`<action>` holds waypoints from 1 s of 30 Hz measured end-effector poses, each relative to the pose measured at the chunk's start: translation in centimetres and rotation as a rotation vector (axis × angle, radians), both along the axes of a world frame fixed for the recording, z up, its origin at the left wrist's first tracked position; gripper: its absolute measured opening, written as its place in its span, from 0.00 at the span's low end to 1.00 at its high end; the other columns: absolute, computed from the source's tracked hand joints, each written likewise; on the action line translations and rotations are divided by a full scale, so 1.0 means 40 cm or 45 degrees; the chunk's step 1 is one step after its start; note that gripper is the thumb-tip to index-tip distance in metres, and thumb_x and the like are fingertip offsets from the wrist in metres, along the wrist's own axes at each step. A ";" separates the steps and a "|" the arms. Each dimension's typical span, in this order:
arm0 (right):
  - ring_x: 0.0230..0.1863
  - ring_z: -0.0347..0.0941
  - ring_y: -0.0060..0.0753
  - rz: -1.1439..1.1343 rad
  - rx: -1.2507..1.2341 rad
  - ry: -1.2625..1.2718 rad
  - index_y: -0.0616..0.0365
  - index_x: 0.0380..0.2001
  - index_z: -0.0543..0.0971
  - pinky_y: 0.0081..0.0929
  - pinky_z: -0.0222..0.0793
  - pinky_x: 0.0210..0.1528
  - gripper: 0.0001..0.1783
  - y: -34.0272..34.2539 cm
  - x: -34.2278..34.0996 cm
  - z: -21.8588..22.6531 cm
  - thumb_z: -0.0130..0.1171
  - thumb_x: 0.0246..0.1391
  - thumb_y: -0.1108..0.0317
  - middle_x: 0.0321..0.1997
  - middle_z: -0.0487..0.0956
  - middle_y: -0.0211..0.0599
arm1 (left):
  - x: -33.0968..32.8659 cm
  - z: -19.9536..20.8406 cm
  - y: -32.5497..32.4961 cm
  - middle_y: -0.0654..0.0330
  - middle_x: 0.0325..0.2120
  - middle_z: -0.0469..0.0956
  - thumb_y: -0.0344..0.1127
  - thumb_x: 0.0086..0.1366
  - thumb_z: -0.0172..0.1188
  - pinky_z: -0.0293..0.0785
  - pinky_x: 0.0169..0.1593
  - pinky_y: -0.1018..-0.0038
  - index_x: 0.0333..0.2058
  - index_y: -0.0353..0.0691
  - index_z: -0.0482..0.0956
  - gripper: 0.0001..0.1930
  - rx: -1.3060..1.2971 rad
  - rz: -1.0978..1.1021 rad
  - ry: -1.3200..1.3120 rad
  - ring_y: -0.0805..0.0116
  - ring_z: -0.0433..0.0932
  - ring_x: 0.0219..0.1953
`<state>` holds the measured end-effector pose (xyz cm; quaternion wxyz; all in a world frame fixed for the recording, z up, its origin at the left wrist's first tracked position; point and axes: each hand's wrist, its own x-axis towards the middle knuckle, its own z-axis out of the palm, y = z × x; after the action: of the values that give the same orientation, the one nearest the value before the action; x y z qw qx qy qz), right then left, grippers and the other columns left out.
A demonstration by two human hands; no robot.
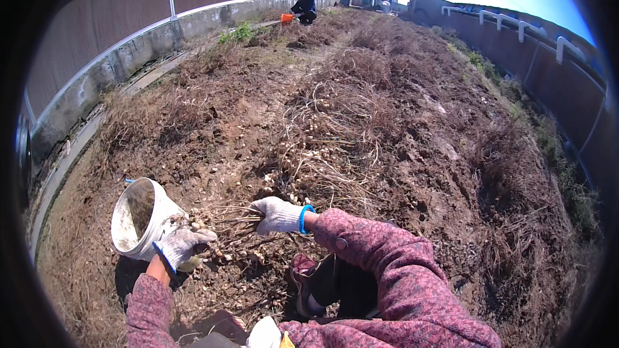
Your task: The person squats in a garden bed and repeatedly pulls garlic bulbs from the soil by their dried stems, shaking off soil and placing them into a white bucket. The person continues this process across the bed, gathering multiple bulbs.
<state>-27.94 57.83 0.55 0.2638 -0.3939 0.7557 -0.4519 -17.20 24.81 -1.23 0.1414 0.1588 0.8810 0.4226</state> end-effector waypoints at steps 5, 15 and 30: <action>0.37 0.74 0.21 -0.023 0.078 0.157 0.59 0.47 0.79 0.28 0.73 0.42 0.21 -0.008 0.022 0.013 0.66 0.47 0.75 0.34 0.82 0.31 | 0.001 -0.036 -0.019 0.57 0.45 0.82 0.43 0.59 0.58 0.74 0.53 0.64 0.45 0.50 0.84 0.16 -0.068 0.224 -0.163 0.56 0.79 0.49; 0.37 0.79 0.48 -0.142 0.224 0.484 0.60 0.42 0.77 0.42 0.72 0.40 0.18 -0.028 0.065 0.053 0.65 0.49 0.64 0.32 0.81 0.47 | -0.002 0.003 -0.002 0.56 0.40 0.82 0.43 0.62 0.54 0.75 0.49 0.63 0.40 0.48 0.85 0.13 -1.270 -0.229 0.419 0.55 0.80 0.45; 0.38 0.77 0.55 -0.335 0.195 0.534 0.55 0.35 0.75 0.47 0.70 0.40 0.11 0.013 0.068 0.088 0.61 0.50 0.63 0.31 0.78 0.47 | 0.065 -0.014 -0.387 0.62 0.20 0.72 0.29 0.61 0.62 0.63 0.17 0.79 0.32 0.37 0.76 0.04 1.226 1.218 0.085 0.73 0.67 0.15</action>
<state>-25.22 58.35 4.08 0.0692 -0.3561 0.8706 -0.3322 -14.62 9.32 -1.79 -0.1748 -0.1903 0.5718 0.7786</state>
